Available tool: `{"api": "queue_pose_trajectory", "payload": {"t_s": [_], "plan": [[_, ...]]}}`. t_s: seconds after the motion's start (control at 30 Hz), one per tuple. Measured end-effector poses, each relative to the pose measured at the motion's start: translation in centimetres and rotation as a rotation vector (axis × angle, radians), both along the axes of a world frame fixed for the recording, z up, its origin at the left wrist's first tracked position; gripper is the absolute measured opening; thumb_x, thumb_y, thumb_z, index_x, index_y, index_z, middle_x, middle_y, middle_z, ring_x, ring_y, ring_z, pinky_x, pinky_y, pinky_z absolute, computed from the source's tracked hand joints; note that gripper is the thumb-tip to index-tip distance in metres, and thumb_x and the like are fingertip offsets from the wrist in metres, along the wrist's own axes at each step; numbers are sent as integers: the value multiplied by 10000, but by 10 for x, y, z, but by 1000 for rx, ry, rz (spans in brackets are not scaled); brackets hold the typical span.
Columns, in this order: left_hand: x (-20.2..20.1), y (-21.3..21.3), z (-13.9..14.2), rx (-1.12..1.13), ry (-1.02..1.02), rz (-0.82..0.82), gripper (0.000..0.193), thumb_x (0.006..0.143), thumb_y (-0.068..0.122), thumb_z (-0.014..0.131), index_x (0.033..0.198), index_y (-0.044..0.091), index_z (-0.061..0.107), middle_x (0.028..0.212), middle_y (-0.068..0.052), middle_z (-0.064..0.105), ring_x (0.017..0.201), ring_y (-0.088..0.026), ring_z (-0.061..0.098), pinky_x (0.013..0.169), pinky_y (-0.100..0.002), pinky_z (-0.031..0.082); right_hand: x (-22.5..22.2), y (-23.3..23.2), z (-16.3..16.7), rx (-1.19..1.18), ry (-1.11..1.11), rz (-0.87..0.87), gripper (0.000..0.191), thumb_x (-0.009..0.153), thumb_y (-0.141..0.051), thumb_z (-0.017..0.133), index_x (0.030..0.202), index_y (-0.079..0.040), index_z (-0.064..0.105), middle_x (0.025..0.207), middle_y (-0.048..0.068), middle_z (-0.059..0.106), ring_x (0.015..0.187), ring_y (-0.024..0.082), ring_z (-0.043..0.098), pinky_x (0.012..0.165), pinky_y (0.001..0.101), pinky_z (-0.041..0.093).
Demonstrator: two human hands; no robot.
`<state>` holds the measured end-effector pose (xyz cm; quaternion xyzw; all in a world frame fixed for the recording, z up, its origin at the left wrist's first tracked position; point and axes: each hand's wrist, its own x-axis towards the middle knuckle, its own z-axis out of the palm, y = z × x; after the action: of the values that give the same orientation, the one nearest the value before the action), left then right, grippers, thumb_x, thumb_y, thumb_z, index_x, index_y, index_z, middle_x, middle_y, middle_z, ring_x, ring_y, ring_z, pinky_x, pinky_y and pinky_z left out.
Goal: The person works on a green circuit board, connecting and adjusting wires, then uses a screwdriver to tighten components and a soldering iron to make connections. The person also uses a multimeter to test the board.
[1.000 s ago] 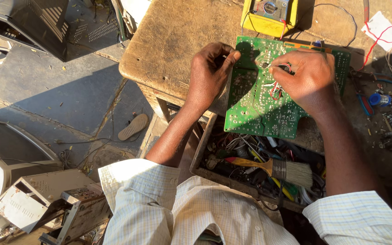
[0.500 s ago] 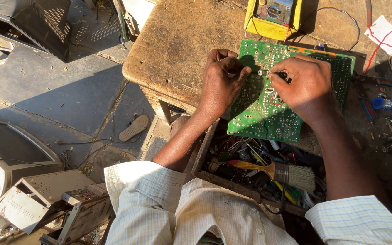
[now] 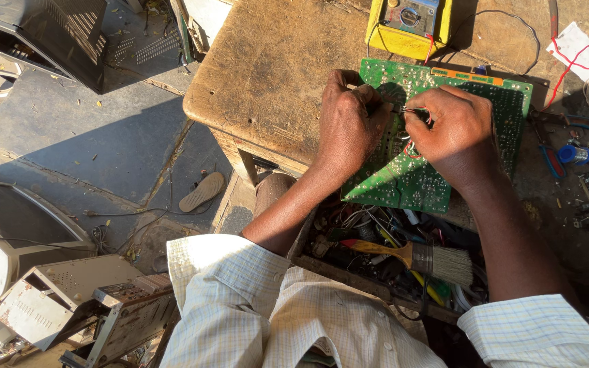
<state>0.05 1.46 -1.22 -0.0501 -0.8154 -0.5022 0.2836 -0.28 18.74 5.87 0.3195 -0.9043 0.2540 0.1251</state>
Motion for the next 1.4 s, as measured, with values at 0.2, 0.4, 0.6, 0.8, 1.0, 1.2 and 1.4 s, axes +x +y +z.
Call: {"api": "queue_pose_trajectory", "payload": {"t_s": [0.2,0.4,0.6,0.8,1.0,1.2,1.4], "plan": [[4,5,2,-11,50,40,158,726,79,809,828,-17,738,975,-260,658,1085,-420,596,911,-518,502,-1,3,-2,-3,47,38,119,949,-58,765,1049,-11,720,973,124,723,814,234,707,734,384,567],[4,3,4,34,-6,20,158,715,82,812,810,-18,733,1032,-263,629,1081,-407,598,908,-499,510,-17,29,-6,-243,-361,-192,151,1088,-86,583,1160,40,624,848,-6,526,680,123,418,618,353,402],[3,4,5,24,-6,36,134,709,53,794,799,-22,729,1025,-252,630,1098,-406,600,929,-505,509,-31,43,1,-753,-748,-29,217,981,56,518,1158,100,636,1009,93,667,878,143,640,792,322,563],[4,4,0,47,-38,33,125,765,68,797,834,-16,735,1071,-229,635,1124,-397,609,943,-488,514,-13,22,16,-763,-484,73,179,1037,142,629,1214,124,649,1164,194,705,1033,232,718,922,344,628],[15,-1,-5,65,20,104,169,778,93,823,867,-31,750,1326,-265,556,1196,-402,523,989,-492,483,-1,1,31,-560,-125,46,103,1056,78,596,1133,126,645,1228,208,635,1023,260,749,891,361,658],[36,-1,0,-93,215,-88,225,922,77,703,1138,26,740,1519,-131,507,1381,-333,488,1152,-442,493,11,-8,44,-565,-185,-80,102,1074,2,580,1128,75,629,961,146,708,771,133,682,701,247,564],[42,4,9,-324,226,-169,209,943,126,626,1120,17,648,1549,-147,468,1359,-357,494,1113,-501,476,16,-8,44,-503,-152,-72,83,1071,17,624,1084,92,657,971,151,711,762,122,676,676,236,553]]}}
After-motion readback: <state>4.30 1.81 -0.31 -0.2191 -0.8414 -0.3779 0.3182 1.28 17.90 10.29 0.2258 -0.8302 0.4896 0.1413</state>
